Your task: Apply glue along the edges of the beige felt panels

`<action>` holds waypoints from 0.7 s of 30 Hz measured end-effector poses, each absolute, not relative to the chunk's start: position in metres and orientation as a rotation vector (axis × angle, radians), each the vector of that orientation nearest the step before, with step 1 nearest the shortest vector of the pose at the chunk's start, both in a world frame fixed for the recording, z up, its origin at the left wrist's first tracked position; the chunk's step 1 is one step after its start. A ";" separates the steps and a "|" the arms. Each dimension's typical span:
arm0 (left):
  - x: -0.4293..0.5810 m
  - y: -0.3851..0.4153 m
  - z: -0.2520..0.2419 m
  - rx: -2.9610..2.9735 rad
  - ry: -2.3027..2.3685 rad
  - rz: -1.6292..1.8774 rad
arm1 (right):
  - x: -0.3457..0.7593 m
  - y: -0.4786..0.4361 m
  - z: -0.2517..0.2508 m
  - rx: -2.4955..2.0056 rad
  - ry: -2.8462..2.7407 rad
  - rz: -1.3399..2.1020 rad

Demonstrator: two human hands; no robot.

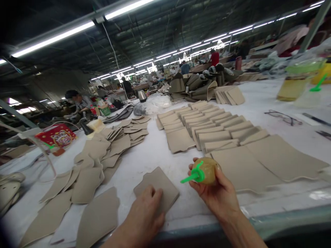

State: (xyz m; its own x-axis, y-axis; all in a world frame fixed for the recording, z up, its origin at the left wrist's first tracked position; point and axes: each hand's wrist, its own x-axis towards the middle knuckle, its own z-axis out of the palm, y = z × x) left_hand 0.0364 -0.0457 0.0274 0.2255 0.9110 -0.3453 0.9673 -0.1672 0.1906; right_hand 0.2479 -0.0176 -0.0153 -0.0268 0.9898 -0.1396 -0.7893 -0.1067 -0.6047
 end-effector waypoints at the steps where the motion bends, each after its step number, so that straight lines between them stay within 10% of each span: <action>1: 0.039 -0.045 0.030 2.148 1.739 -0.257 | 0.248 -0.018 -0.016 -0.621 -0.435 1.561; 21: -0.011 0.017 0.019 2.320 1.620 0.130 | 0.256 -0.015 -0.005 -0.920 -0.901 1.146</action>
